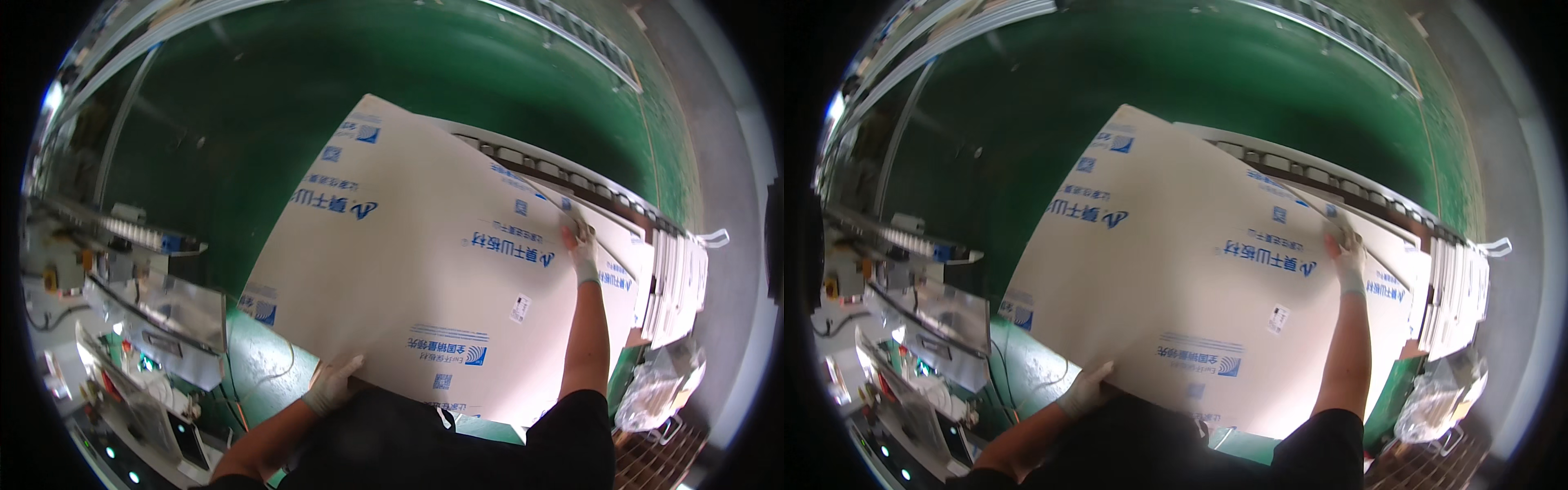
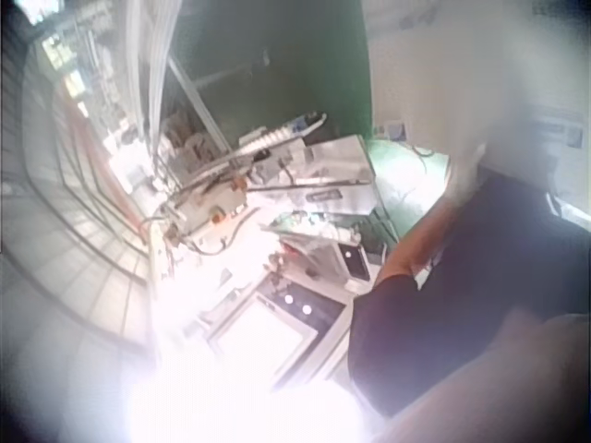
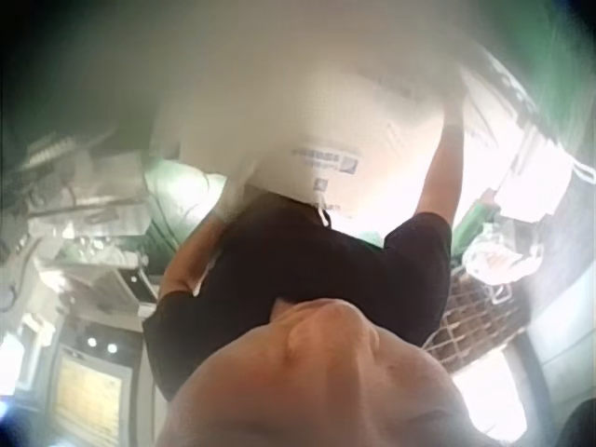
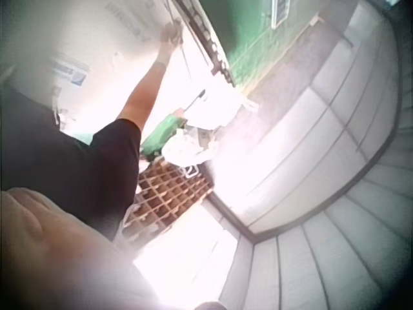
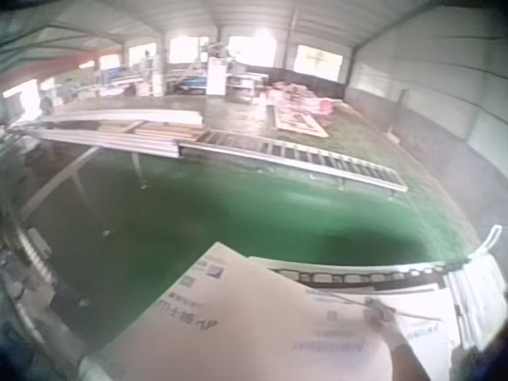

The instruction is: The person feeds wooden boards into an edge-banding machine, adjusts internal components using a small tool, and interacts with a touch-screen control panel.

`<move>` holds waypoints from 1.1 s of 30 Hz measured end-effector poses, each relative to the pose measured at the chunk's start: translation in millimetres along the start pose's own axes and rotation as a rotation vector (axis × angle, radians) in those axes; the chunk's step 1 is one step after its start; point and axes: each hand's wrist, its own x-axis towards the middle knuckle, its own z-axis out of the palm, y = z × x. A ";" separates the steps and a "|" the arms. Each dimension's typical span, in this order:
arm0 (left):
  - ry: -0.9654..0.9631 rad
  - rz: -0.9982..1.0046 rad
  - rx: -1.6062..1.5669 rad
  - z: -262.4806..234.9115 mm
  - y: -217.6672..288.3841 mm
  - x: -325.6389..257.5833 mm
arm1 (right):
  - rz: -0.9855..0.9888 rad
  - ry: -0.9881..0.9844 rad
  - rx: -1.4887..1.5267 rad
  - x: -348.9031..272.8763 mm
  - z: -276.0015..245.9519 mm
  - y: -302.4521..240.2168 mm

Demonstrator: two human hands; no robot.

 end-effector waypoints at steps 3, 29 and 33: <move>0.047 0.037 -0.086 -5.5 -2.2 -2.0 | 0.072 -0.011 -0.220 3.6 -4.5 -18.0; 0.002 0.108 -0.446 -111.8 7.5 66.1 | 0.131 0.301 -0.045 -239.9 -25.5 73.5; 0.071 0.203 -0.396 -105.1 9.2 66.7 | 0.493 0.239 -0.441 -320.9 -69.7 159.6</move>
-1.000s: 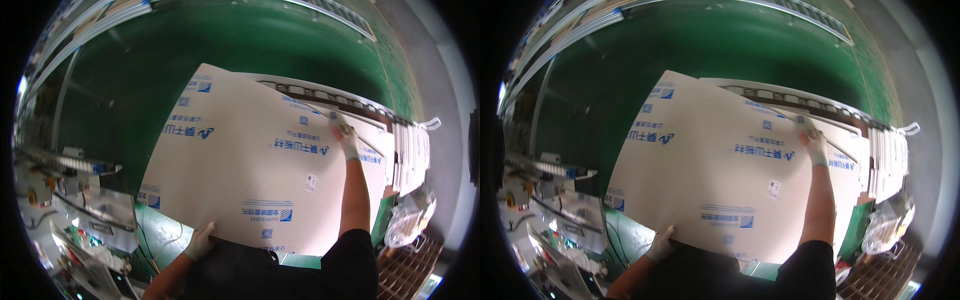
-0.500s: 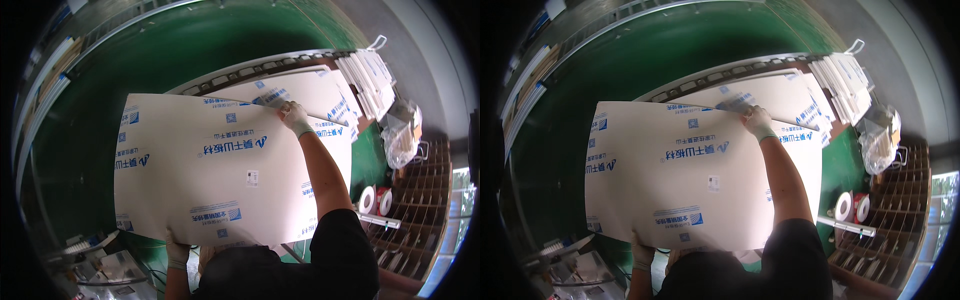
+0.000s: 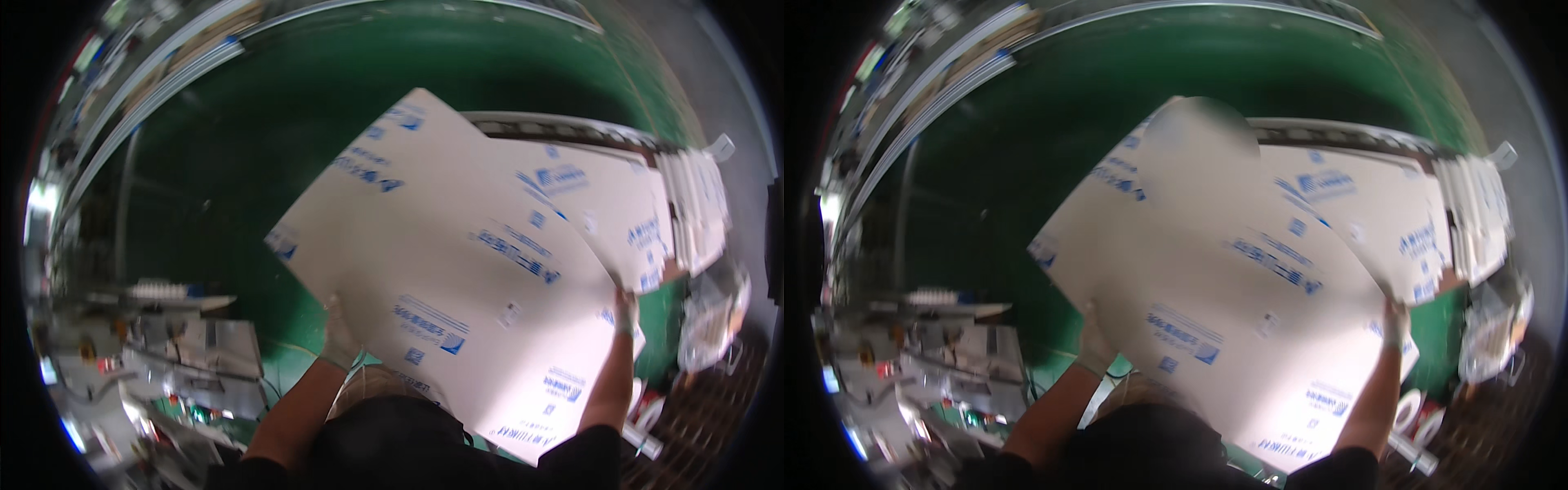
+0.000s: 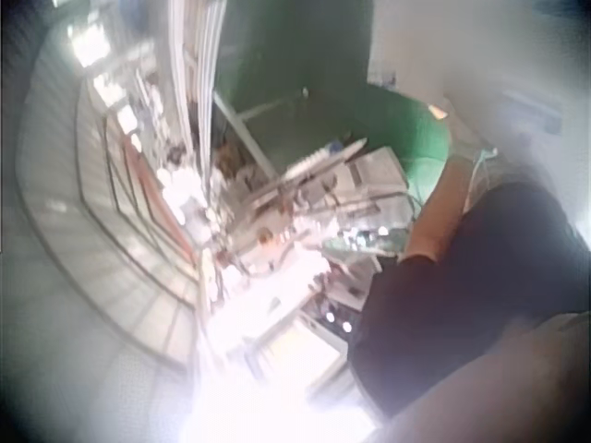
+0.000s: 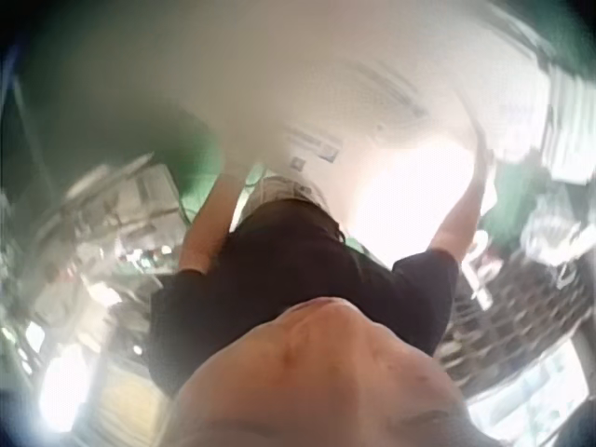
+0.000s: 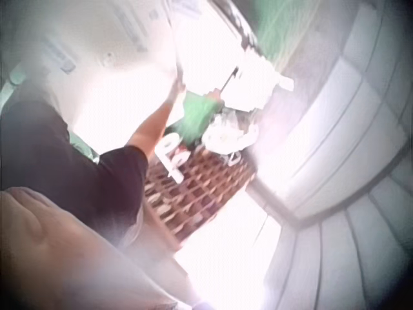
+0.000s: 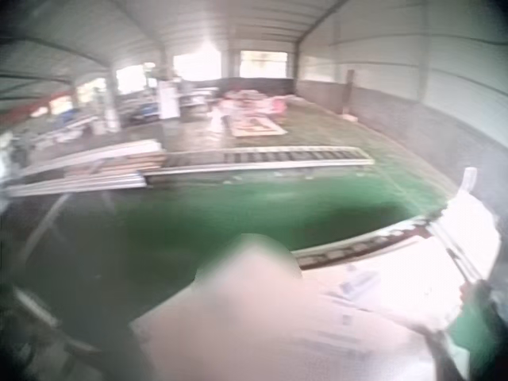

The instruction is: The person feeds wooden boards into an edge-banding machine, adjusts internal components using a small tool, and interacts with a touch-screen control panel.

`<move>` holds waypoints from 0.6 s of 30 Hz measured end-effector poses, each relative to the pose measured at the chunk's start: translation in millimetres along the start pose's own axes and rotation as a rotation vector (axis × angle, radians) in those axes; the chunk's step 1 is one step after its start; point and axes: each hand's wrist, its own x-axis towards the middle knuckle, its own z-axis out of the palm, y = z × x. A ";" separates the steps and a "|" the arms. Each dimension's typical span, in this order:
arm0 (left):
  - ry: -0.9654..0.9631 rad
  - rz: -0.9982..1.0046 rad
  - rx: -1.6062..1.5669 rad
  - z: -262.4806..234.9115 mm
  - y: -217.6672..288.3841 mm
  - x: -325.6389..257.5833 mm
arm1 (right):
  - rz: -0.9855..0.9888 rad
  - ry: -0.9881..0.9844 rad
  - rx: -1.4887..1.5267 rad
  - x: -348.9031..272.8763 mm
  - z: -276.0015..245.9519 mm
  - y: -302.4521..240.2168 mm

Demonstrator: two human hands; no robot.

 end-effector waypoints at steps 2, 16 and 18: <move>-0.013 0.002 -0.077 0.3 -0.5 -0.8 | 0.049 -0.159 0.132 4.5 2.7 33.8; 0.205 0.017 -0.351 30.2 13.0 4.0 | 0.116 -0.028 0.179 13.8 -11.2 35.7; 0.131 0.019 -0.423 30.1 13.0 1.8 | 0.208 -0.084 0.128 11.4 -25.6 34.4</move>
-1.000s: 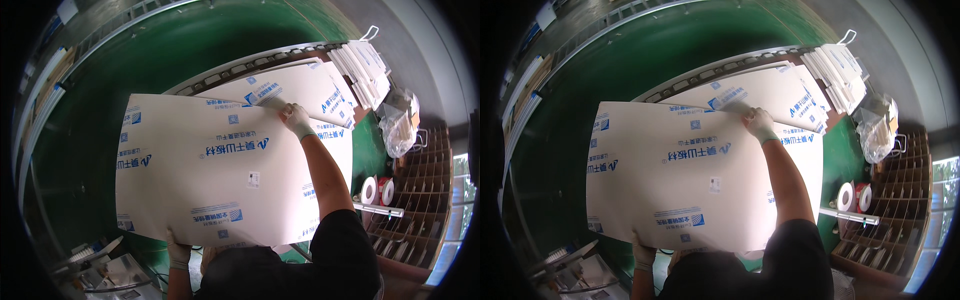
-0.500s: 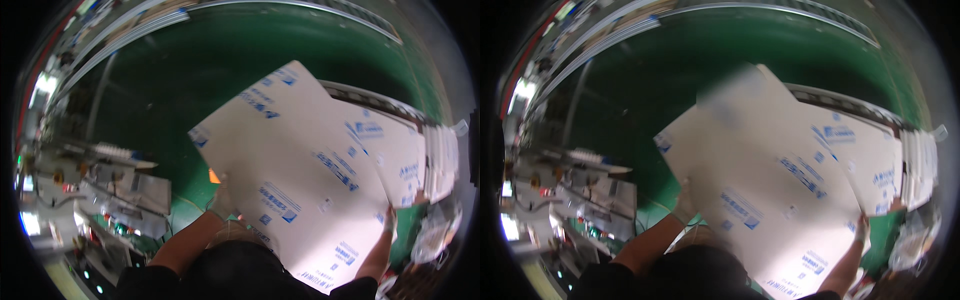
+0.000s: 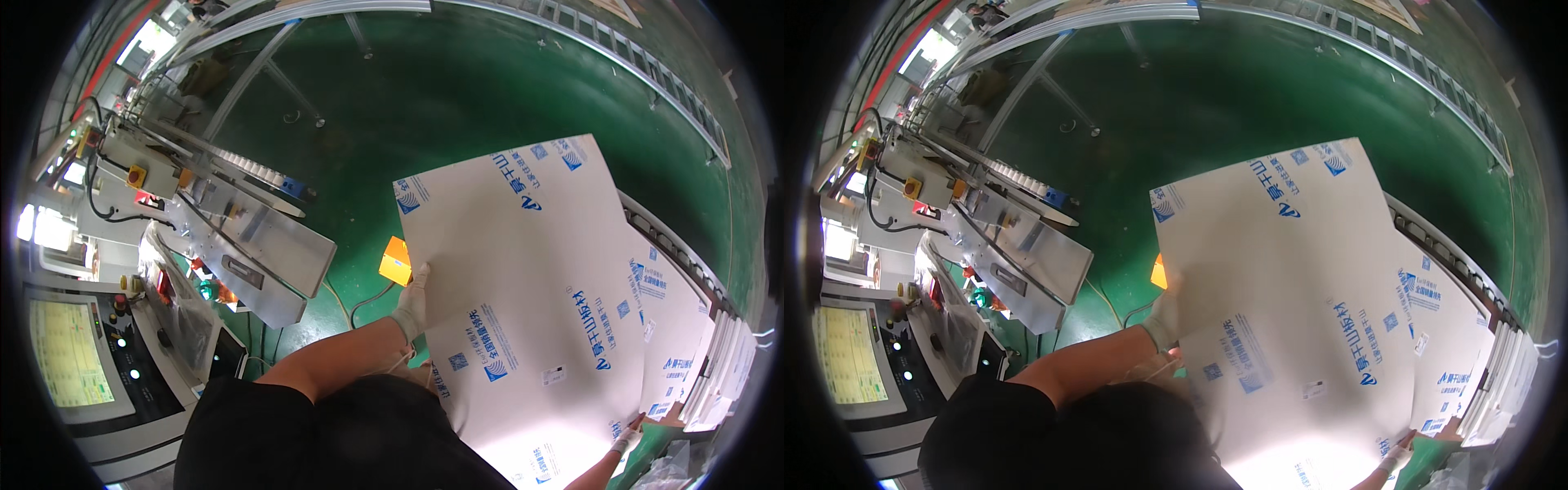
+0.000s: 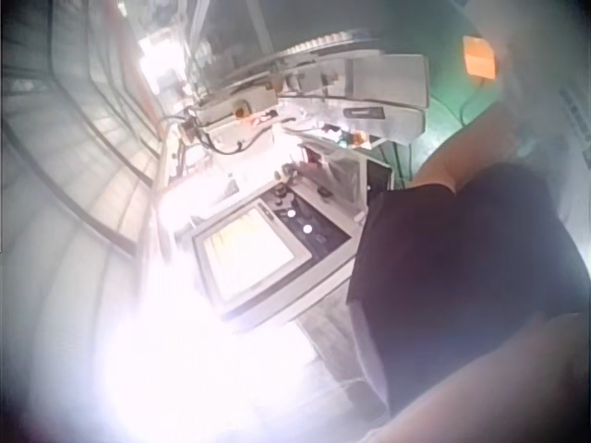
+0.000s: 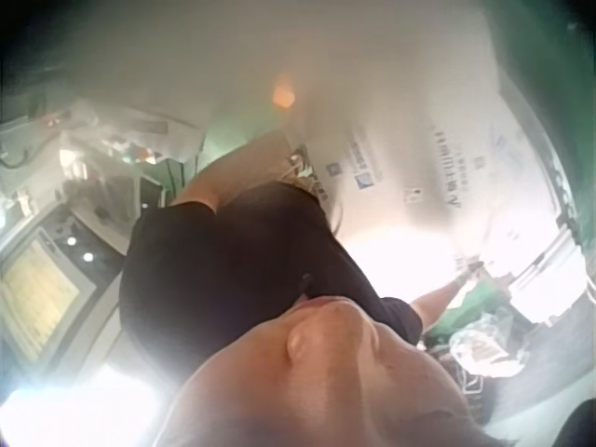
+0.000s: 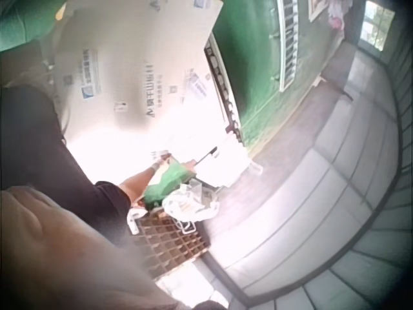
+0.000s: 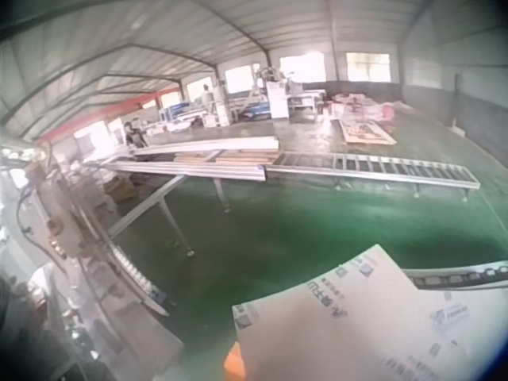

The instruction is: The person feeds wooden boards into an edge-banding machine, adjusts internal components using a small tool, and interacts with a touch-screen control panel.

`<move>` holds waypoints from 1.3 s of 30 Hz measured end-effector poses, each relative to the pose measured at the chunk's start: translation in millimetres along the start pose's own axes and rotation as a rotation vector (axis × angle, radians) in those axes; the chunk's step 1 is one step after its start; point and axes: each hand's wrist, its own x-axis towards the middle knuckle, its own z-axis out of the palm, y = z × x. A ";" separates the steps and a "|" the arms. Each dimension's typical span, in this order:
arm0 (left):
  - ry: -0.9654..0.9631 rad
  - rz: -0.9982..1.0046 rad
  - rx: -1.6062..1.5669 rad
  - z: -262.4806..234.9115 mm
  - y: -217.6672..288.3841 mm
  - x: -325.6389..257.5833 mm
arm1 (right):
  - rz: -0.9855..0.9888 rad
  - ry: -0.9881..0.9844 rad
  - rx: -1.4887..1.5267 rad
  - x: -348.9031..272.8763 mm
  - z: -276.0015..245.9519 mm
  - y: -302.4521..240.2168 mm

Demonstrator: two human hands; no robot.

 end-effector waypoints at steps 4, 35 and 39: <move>0.035 0.101 0.508 -5.2 0.8 -7.4 | -0.073 0.097 0.017 2.2 -26.0 -17.4; 0.076 0.287 0.072 -109.2 12.4 -241.9 | -0.658 0.041 0.266 19.1 -233.8 -241.9; 0.002 0.244 0.267 -98.6 14.1 -278.1 | -0.711 0.121 0.142 -6.5 -226.5 -242.4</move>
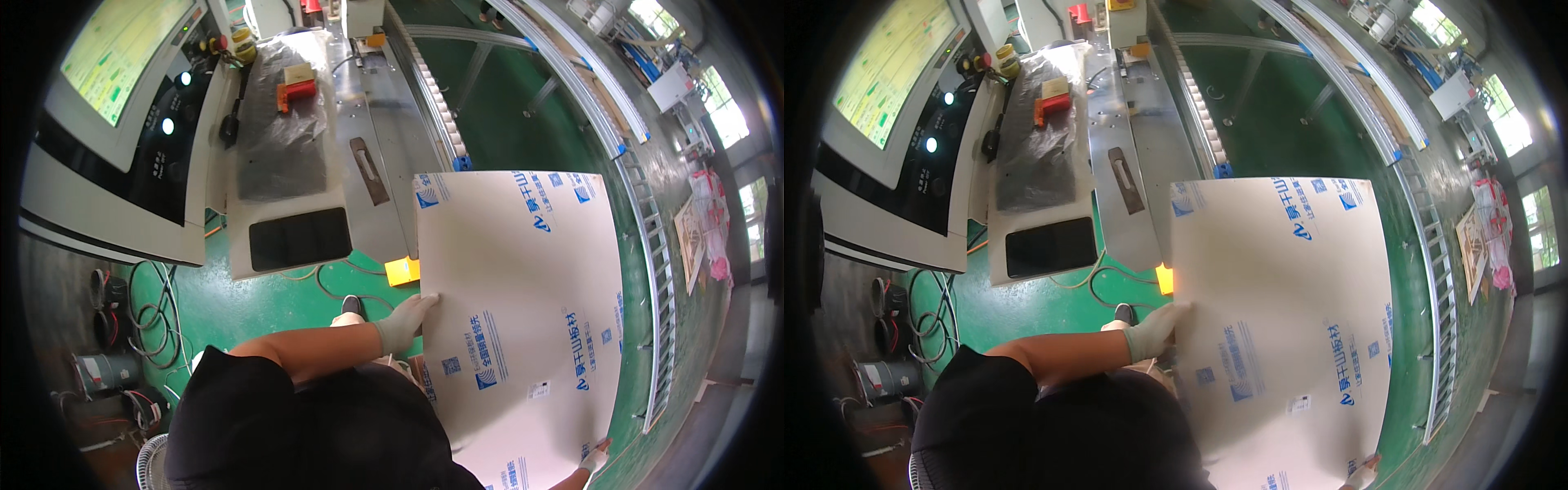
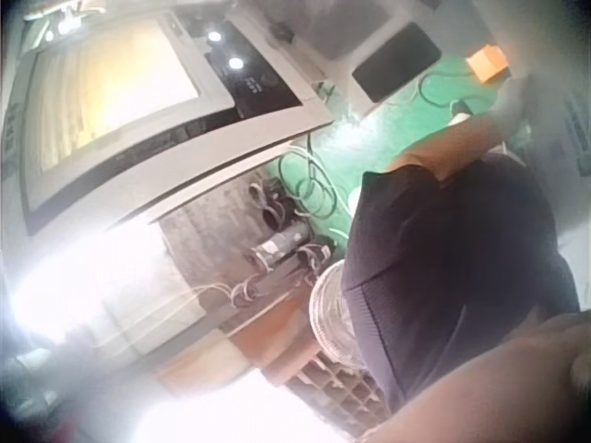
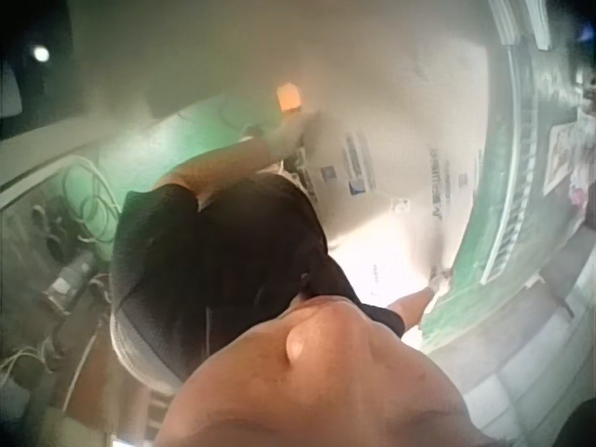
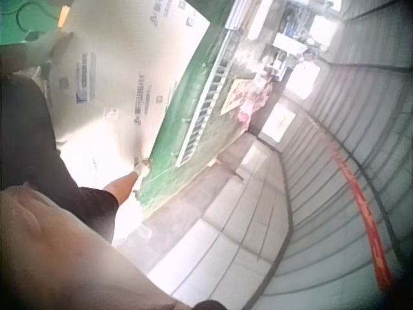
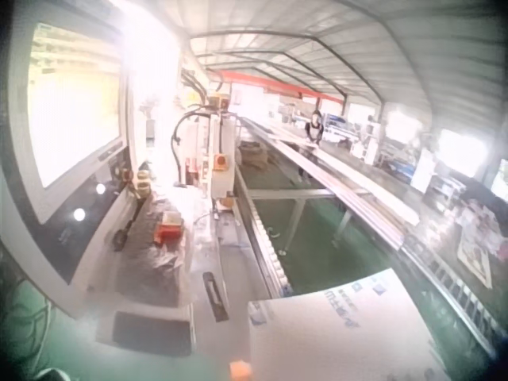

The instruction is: The person feeds wooden boards into an edge-banding machine, adjusts internal components using a small tool, and interacts with a touch-screen control panel.

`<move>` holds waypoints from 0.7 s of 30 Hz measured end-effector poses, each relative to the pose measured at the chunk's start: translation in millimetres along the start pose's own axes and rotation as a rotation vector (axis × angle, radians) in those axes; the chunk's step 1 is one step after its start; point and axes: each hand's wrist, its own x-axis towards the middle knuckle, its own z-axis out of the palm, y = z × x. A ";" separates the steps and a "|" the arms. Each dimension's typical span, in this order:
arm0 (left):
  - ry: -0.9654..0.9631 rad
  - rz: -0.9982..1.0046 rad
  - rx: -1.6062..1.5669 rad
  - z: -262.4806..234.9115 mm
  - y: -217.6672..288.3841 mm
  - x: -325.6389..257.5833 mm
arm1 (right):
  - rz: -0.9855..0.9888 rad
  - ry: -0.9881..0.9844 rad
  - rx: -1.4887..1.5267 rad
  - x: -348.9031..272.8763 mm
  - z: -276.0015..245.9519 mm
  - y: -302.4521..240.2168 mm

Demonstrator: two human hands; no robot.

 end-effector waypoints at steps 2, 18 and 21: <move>-0.022 -0.052 0.128 -3.7 5.5 -8.9 | -0.014 0.085 0.012 -9.7 3.8 -13.2; 0.430 0.826 1.910 -76.6 136.5 36.7 | -0.108 0.013 0.395 26.1 64.6 -101.0; 0.395 0.796 1.897 -76.6 138.6 45.6 | 0.052 -0.188 0.174 41.8 71.9 -107.2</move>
